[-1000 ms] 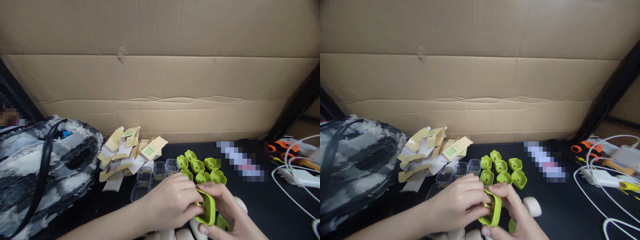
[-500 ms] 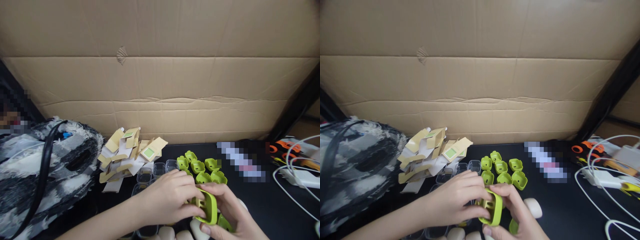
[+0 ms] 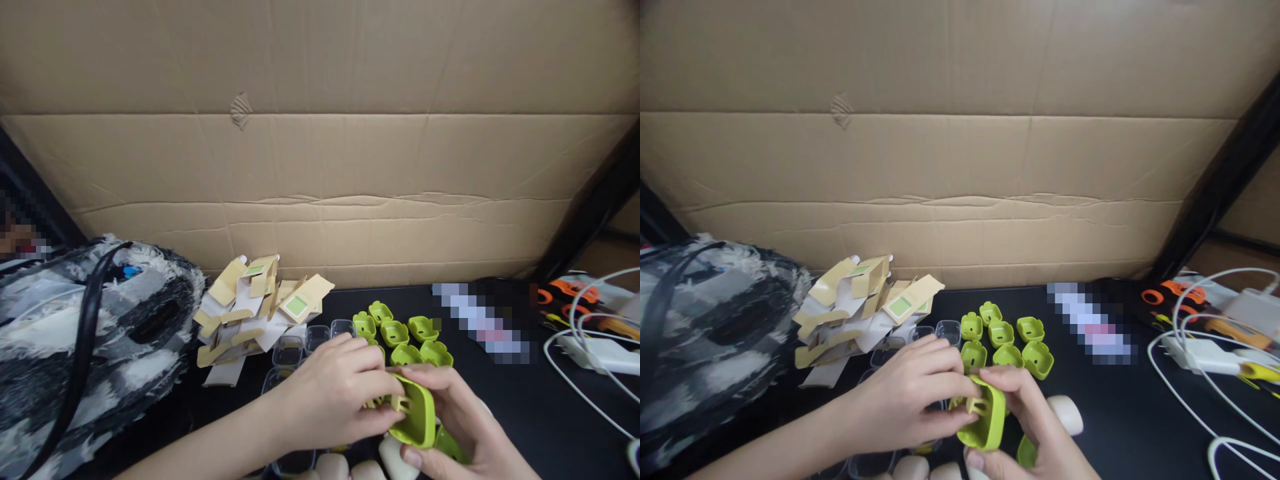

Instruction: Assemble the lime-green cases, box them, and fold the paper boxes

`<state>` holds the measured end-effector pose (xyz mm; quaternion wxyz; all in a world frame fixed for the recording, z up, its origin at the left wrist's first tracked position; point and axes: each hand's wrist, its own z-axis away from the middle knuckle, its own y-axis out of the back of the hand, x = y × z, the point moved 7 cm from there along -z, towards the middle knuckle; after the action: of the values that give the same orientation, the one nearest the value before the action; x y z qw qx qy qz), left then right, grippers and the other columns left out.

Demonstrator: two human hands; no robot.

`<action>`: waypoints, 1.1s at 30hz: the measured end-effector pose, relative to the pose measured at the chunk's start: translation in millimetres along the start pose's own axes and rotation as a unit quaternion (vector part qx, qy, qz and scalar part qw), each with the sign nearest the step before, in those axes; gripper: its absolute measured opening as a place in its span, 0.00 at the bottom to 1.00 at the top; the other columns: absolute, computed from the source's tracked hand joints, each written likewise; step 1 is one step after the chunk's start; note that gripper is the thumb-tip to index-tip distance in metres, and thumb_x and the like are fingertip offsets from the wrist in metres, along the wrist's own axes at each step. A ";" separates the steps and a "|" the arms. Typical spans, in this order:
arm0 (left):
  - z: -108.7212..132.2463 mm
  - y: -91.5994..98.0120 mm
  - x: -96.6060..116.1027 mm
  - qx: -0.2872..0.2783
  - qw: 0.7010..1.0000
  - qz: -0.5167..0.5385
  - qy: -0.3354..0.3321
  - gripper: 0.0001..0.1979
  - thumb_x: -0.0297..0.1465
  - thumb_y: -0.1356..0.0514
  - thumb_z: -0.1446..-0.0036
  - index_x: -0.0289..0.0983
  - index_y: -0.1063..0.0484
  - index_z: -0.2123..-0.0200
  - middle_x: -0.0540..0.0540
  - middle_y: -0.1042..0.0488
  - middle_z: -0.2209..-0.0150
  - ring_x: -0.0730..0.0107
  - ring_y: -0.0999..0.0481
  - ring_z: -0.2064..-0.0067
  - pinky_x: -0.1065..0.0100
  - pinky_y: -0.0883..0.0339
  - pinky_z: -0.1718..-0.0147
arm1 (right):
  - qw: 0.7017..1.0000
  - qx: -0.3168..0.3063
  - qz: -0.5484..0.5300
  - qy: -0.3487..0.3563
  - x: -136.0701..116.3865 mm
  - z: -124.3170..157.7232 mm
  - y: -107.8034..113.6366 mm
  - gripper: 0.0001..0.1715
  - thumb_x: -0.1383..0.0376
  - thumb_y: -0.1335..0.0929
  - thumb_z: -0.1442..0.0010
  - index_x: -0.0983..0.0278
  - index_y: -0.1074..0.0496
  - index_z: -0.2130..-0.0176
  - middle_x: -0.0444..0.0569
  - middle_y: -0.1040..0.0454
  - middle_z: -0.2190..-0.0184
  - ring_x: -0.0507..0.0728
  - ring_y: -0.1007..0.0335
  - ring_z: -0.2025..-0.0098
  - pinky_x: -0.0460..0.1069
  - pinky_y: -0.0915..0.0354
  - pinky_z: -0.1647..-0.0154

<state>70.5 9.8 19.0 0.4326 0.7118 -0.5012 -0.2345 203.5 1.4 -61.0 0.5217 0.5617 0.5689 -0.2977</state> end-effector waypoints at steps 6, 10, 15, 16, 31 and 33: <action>0.9 -2.3 1.9 -0.006 1.000 -0.008 -0.018 0.09 0.32 0.42 0.38 0.36 0.25 0.68 0.52 0.31 0.75 0.72 0.35 0.72 0.69 0.44 0.72 | 1.000 -0.001 -0.001 0.014 -2.1 2.0 -0.6 0.28 0.71 0.27 0.48 0.51 0.33 0.51 0.46 0.25 0.53 0.57 0.26 0.49 0.46 0.30 0.51; 1.1 -3.5 2.3 -0.011 1.000 -0.020 -0.017 0.10 0.31 0.43 0.38 0.37 0.26 0.70 0.53 0.31 0.75 0.73 0.36 0.73 0.69 0.44 0.73 | 1.000 0.001 0.005 0.020 -4.3 1.4 -0.2 0.29 0.71 0.26 0.49 0.52 0.33 0.51 0.48 0.25 0.53 0.59 0.26 0.49 0.47 0.30 0.51; 1.3 -2.6 3.6 0.000 1.000 -0.018 -0.024 0.11 0.31 0.44 0.37 0.36 0.27 0.72 0.53 0.32 0.76 0.73 0.36 0.73 0.69 0.44 0.72 | 0.999 -0.006 0.014 0.034 -6.5 0.0 -2.3 0.30 0.71 0.26 0.49 0.49 0.34 0.50 0.45 0.25 0.52 0.57 0.27 0.48 0.46 0.30 0.50; 1.3 -2.2 3.7 0.005 1.000 -0.016 -0.025 0.12 0.31 0.44 0.37 0.36 0.27 0.72 0.53 0.32 0.76 0.73 0.36 0.73 0.69 0.44 0.72 | 0.999 -0.008 0.016 0.038 -7.1 0.0 -2.7 0.31 0.71 0.26 0.48 0.48 0.35 0.50 0.44 0.26 0.52 0.56 0.27 0.48 0.45 0.31 0.49; 2.0 -6.4 4.1 -0.010 0.999 -0.015 -0.027 0.11 0.30 0.45 0.37 0.36 0.26 0.70 0.53 0.30 0.74 0.73 0.36 0.72 0.68 0.43 0.70 | 0.999 -0.022 0.007 0.030 -3.7 -1.0 -5.6 0.32 0.72 0.26 0.48 0.47 0.36 0.49 0.41 0.26 0.51 0.54 0.28 0.47 0.43 0.32 0.48; 2.1 -6.7 4.1 -0.010 0.999 -0.016 -0.029 0.12 0.30 0.45 0.37 0.35 0.27 0.71 0.52 0.31 0.75 0.73 0.36 0.72 0.68 0.43 0.71 | 0.999 -0.021 0.007 0.031 -4.6 -1.8 -5.7 0.32 0.72 0.26 0.48 0.48 0.36 0.49 0.42 0.25 0.52 0.55 0.27 0.48 0.44 0.32 0.49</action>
<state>73.9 6.1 12.6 0.4216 0.7080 -0.4998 -0.2668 196.8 0.5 -57.6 0.5174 0.5633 0.5874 -0.2644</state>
